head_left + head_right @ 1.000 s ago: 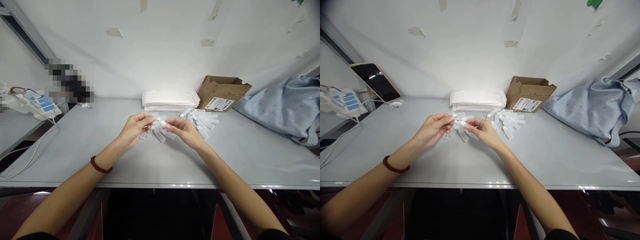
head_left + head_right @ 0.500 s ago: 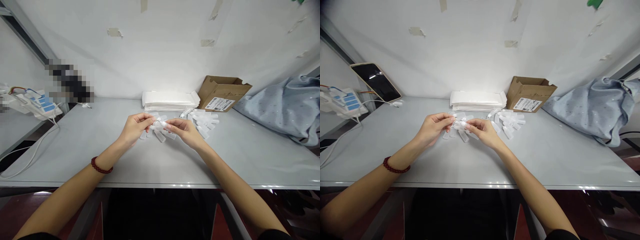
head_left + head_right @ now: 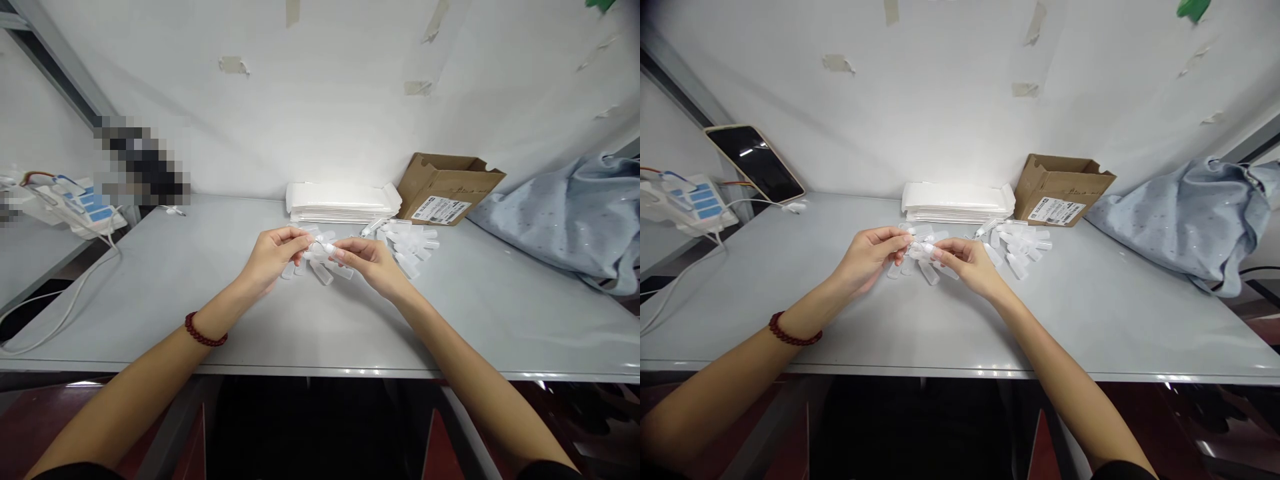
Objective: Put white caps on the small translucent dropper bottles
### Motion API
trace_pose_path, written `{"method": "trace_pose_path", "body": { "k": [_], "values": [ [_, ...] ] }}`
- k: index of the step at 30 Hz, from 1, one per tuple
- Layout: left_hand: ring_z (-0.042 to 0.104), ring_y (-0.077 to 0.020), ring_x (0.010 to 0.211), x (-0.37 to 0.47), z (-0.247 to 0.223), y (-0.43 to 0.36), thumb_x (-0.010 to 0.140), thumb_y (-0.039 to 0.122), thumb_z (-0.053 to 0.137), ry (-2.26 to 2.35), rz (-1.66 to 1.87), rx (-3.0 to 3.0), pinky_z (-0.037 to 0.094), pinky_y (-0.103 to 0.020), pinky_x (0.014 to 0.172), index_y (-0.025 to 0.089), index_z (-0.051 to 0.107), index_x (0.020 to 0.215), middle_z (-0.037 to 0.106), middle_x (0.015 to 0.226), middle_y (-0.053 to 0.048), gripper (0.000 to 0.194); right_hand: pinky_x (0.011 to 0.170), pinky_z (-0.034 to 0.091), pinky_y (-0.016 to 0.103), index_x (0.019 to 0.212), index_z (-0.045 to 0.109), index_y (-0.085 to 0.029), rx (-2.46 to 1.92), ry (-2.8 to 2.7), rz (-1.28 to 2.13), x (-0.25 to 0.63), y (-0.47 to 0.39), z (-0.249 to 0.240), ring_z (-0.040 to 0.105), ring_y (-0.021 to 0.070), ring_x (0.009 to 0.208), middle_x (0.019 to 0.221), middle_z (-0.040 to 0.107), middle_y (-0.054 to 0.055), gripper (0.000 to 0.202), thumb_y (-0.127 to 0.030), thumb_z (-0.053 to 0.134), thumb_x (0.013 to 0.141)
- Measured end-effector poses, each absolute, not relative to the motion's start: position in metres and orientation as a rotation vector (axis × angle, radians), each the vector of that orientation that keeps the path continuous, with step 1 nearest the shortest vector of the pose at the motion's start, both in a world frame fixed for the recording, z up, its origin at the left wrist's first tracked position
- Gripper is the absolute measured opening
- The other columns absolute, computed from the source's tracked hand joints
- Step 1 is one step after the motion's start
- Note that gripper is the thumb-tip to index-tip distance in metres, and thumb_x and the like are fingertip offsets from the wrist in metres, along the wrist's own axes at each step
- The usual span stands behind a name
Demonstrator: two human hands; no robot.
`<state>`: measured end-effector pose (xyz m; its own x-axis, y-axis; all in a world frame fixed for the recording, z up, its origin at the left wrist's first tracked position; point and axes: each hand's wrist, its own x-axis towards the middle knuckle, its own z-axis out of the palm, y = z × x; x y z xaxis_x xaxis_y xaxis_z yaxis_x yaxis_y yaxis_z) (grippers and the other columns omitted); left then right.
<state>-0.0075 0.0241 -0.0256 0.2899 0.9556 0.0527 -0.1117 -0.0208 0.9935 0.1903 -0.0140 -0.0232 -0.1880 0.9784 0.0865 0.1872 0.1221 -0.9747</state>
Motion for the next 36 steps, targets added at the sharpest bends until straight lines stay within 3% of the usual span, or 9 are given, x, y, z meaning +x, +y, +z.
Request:
{"method": "trace_pose_path", "body": {
  "k": [21,36],
  "values": [
    [0.045,-0.0081,0.059,-0.0092,-0.0274,0.0257,0.075,0.026,0.073,0.813,1.021,1.182,0.039,-0.021,0.053,0.014,0.07,0.068,0.051,0.064,0.0,0.015,0.077,0.047,0.029,0.096,0.073,-0.018,-1.133,-1.559,1.178,0.1923,-0.0129,-0.0237,0.062,0.0152,0.082,0.091,0.072,0.005,0.026,-0.039,0.065,0.083],
    [0.044,-0.0085,0.056,-0.0058,-0.0285,0.0235,0.074,0.03,0.073,0.88,1.071,1.306,0.038,-0.023,0.052,0.015,0.069,0.068,0.051,0.063,0.001,0.017,0.069,0.044,0.027,0.091,0.073,-0.016,-1.181,-1.524,1.141,0.1873,-0.0151,-0.0216,0.056,0.0126,0.073,0.082,0.069,0.003,0.022,-0.035,0.065,0.082]
  ]
}}
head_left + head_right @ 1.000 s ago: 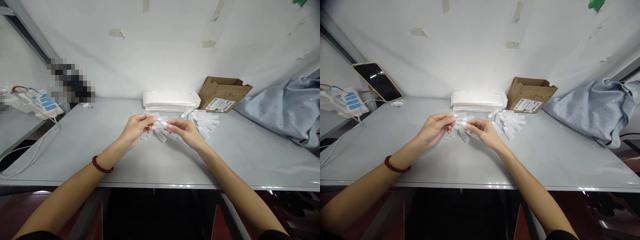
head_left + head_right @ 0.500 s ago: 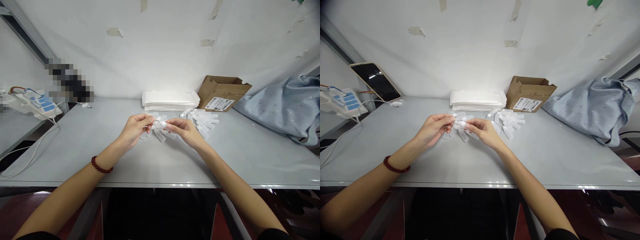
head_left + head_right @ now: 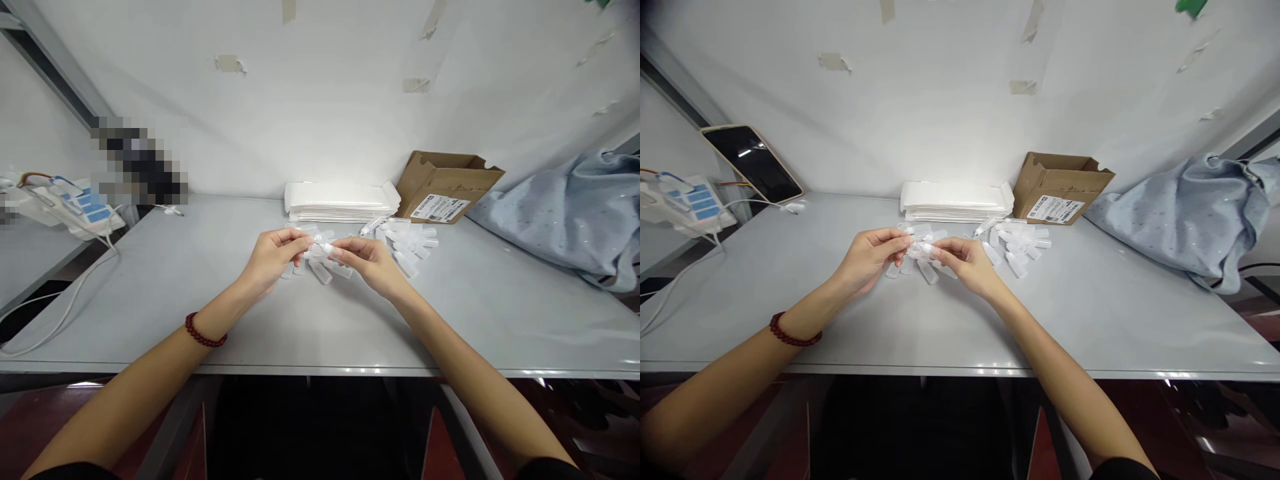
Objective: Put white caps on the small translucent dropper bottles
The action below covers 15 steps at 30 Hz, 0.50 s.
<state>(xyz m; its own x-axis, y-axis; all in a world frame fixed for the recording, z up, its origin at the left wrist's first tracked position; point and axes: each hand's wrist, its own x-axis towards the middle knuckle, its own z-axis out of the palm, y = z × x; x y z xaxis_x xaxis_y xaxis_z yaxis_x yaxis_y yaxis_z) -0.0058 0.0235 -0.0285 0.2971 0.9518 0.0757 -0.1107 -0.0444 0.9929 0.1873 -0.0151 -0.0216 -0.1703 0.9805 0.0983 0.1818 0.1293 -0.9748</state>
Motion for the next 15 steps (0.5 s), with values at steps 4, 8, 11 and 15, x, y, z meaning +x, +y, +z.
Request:
{"method": "trace_pose_path", "body": {
  "k": [4,8,11,15],
  "values": [
    [0.045,-0.008,0.055,-0.0052,-0.0309,0.0237,0.074,0.032,0.073,0.903,1.067,1.32,0.037,-0.023,0.052,0.016,0.071,0.072,0.054,0.064,0.001,0.016,0.066,0.042,0.027,0.091,0.072,-0.016,-1.194,-1.526,1.138,0.1867,-0.0161,-0.0207,0.055,0.012,0.07,0.08,0.068,0.003,0.023,-0.035,0.065,0.083],
    [0.045,-0.0081,0.055,-0.0054,-0.0321,0.0237,0.074,0.032,0.073,0.921,1.064,1.316,0.037,-0.023,0.051,0.016,0.071,0.074,0.055,0.065,0.001,0.016,0.067,0.042,0.027,0.091,0.072,-0.016,-1.18,-1.528,1.129,0.1868,-0.0146,-0.0237,0.055,0.0123,0.071,0.08,0.068,0.003,0.024,-0.037,0.065,0.082],
    [0.046,-0.0082,0.055,-0.0047,-0.0321,0.0229,0.074,0.031,0.073,0.925,1.068,1.31,0.038,-0.022,0.051,0.015,0.071,0.074,0.055,0.065,0.001,0.016,0.066,0.043,0.028,0.09,0.072,-0.016,-1.168,-1.521,1.125,0.1872,-0.0125,-0.027,0.054,0.0123,0.069,0.079,0.068,0.003,0.026,-0.04,0.065,0.081],
    [0.048,-0.0087,0.058,-0.0032,-0.0303,0.0213,0.075,0.03,0.071,0.893,1.066,1.278,0.039,-0.022,0.051,0.014,0.069,0.072,0.056,0.066,0.0,0.016,0.067,0.044,0.028,0.092,0.072,-0.017,-1.173,-1.512,1.124,0.187,-0.0116,-0.0279,0.055,0.0124,0.07,0.082,0.068,0.004,0.027,-0.04,0.065,0.081]
  ]
}}
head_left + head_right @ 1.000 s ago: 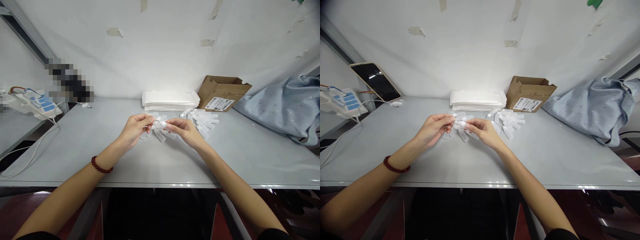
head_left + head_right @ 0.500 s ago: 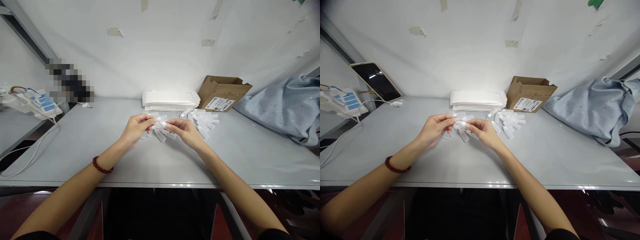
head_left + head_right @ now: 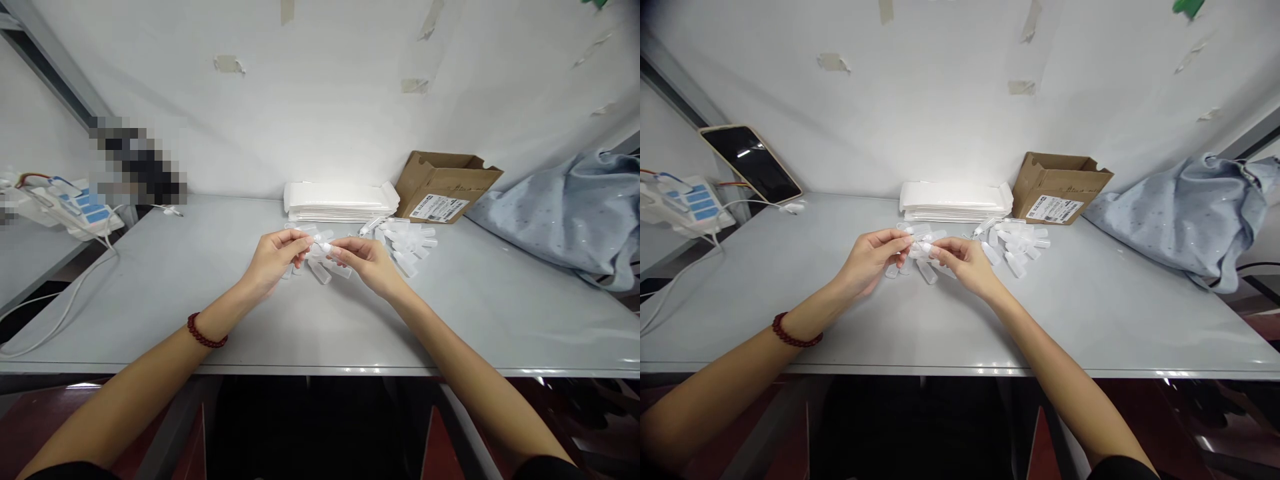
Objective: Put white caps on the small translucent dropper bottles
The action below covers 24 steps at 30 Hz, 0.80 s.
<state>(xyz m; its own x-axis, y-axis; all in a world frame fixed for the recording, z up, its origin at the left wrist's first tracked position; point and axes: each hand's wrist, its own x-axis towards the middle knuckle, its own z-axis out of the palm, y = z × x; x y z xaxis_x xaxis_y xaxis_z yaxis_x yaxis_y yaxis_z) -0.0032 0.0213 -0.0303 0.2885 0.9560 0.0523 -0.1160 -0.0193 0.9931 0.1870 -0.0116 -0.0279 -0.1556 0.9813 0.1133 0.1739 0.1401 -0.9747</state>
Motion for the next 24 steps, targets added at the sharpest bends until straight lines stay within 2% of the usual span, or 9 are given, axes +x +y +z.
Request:
{"method": "trace_pose_path", "body": {
  "k": [5,12,15,18,21,24],
  "values": [
    [0.051,-0.0096,0.061,-0.005,-0.026,0.023,0.077,0.029,0.067,0.887,1.116,1.241,0.04,-0.022,0.052,0.014,0.071,0.076,0.059,0.071,-0.002,0.016,0.069,0.045,0.028,0.091,0.072,-0.017,-1.168,-1.518,1.132,0.186,-0.013,-0.025,0.055,0.0126,0.07,0.082,0.068,0.004,0.027,-0.041,0.065,0.081],
    [0.052,-0.0107,0.059,-0.005,-0.026,0.022,0.073,0.026,0.068,0.948,1.14,1.394,0.042,-0.023,0.051,0.015,0.073,0.078,0.061,0.067,-0.001,0.013,0.07,0.046,0.029,0.092,0.072,-0.017,-1.163,-1.516,1.14,0.186,-0.012,-0.027,0.056,0.0128,0.071,0.083,0.068,0.004,0.028,-0.042,0.065,0.081],
    [0.054,-0.0113,0.061,-0.004,-0.03,0.019,0.076,0.026,0.065,0.991,1.197,1.531,0.044,-0.023,0.055,0.016,0.074,0.088,0.064,0.07,-0.001,0.017,0.071,0.046,0.029,0.092,0.072,-0.017,-1.163,-1.501,1.134,0.187,-0.011,-0.029,0.057,0.013,0.072,0.084,0.068,0.004,0.029,-0.043,0.065,0.081],
    [0.057,-0.012,0.067,-0.002,-0.034,0.015,0.08,0.024,0.062,1.052,1.296,1.686,0.046,-0.024,0.061,0.017,0.073,0.1,0.066,0.082,-0.003,0.024,0.069,0.045,0.029,0.091,0.071,-0.016,-1.174,-1.484,1.112,0.187,-0.01,-0.03,0.055,0.0125,0.067,0.073,0.065,0.002,0.03,-0.043,0.065,0.081],
    [0.059,-0.0141,0.077,-0.001,-0.037,0.012,0.083,0.024,0.059,1.035,1.352,1.837,0.048,-0.024,0.069,0.017,0.073,0.099,0.067,0.088,-0.005,0.022,0.067,0.043,0.029,0.091,0.07,-0.015,-1.168,-1.482,1.113,0.187,-0.01,-0.03,0.054,0.0124,0.064,0.065,0.06,0.0,0.031,-0.044,0.065,0.082],
    [0.06,-0.0151,0.079,0.0,-0.038,0.011,0.084,0.025,0.059,1.039,1.35,1.865,0.048,-0.025,0.07,0.018,0.073,0.099,0.066,0.088,-0.005,0.022,0.066,0.042,0.029,0.091,0.07,-0.015,-1.179,-1.487,1.112,0.187,-0.01,-0.029,0.054,0.0128,0.065,0.065,0.06,0.0,0.032,-0.045,0.064,0.081]
  ]
}}
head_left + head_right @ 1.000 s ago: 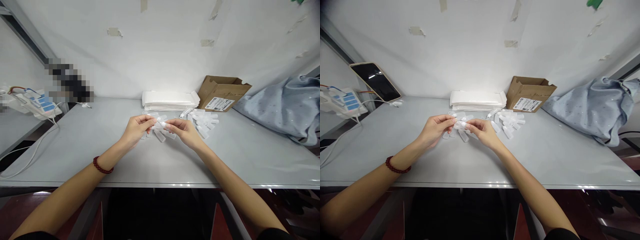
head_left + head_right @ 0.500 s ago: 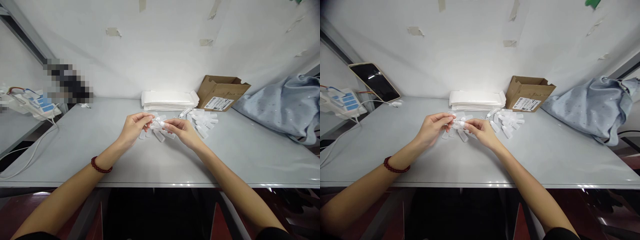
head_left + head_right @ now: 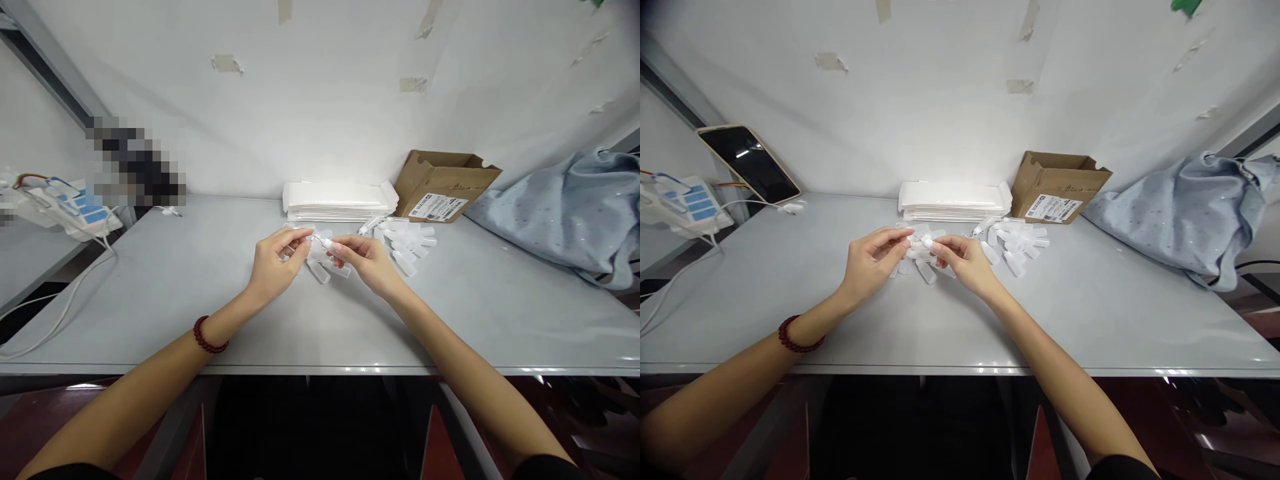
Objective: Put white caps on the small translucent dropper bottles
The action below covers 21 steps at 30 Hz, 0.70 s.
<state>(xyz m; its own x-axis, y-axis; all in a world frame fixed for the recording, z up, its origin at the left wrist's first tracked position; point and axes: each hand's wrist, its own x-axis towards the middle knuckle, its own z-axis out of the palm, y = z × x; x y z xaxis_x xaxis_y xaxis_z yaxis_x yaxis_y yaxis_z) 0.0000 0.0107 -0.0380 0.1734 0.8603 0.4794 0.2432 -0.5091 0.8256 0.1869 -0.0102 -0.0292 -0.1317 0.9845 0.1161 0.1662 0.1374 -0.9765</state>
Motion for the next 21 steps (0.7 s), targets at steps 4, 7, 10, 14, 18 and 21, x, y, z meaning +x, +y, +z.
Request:
{"method": "trace_pose_path", "body": {
  "k": [4,7,10,14,18,21],
  "values": [
    [0.058,-0.0137,0.071,0.0003,-0.0361,0.0122,0.083,0.027,0.062,1.065,1.311,1.776,0.046,-0.024,0.063,0.018,0.073,0.099,0.067,0.086,-0.004,0.022,0.067,0.043,0.029,0.09,0.07,-0.016,-1.157,-1.485,1.125,0.1862,-0.0108,-0.0284,0.054,0.0127,0.064,0.064,0.06,0.0,0.031,-0.045,0.065,0.081],
    [0.056,-0.0121,0.064,0.0,-0.0342,0.0142,0.081,0.03,0.065,1.071,1.273,1.705,0.043,-0.023,0.057,0.017,0.073,0.089,0.068,0.082,-0.004,0.018,0.067,0.045,0.03,0.087,0.07,-0.017,-1.147,-1.489,1.139,0.1859,-0.0109,-0.0284,0.054,0.0128,0.064,0.064,0.06,0.0,0.03,-0.045,0.066,0.08],
    [0.052,-0.0109,0.057,-0.0009,-0.0339,0.0165,0.079,0.032,0.067,1.063,1.242,1.649,0.041,-0.023,0.054,0.017,0.073,0.084,0.066,0.073,-0.002,0.017,0.067,0.045,0.03,0.086,0.07,-0.016,-1.143,-1.488,1.138,0.1858,-0.0107,-0.029,0.054,0.0128,0.064,0.066,0.061,0.001,0.029,-0.045,0.066,0.08],
    [0.049,-0.0109,0.056,-0.003,-0.0349,0.0183,0.078,0.032,0.068,1.032,1.191,1.647,0.04,-0.023,0.053,0.018,0.073,0.082,0.063,0.068,-0.001,0.016,0.065,0.044,0.029,0.087,0.07,-0.016,-1.145,-1.488,1.136,0.1862,-0.0114,-0.0291,0.053,0.012,0.064,0.069,0.062,0.001,0.027,-0.042,0.065,0.081],
    [0.05,-0.0107,0.057,-0.0041,-0.035,0.0182,0.078,0.031,0.068,1.008,1.156,1.666,0.04,-0.023,0.052,0.018,0.073,0.082,0.064,0.071,-0.001,0.015,0.065,0.044,0.029,0.089,0.071,-0.016,-1.174,-1.506,1.123,0.1866,-0.0125,-0.0275,0.053,0.0126,0.063,0.065,0.06,0.0,0.028,-0.042,0.065,0.081],
    [0.051,-0.0111,0.057,-0.0039,-0.0345,0.0179,0.077,0.032,0.069,1.002,1.149,1.665,0.041,-0.023,0.052,0.018,0.073,0.082,0.065,0.071,-0.002,0.016,0.065,0.044,0.029,0.088,0.07,-0.016,-1.195,-1.523,1.104,0.1863,-0.0127,-0.0268,0.053,0.0128,0.063,0.064,0.059,0.0,0.029,-0.043,0.065,0.08]
  ]
}}
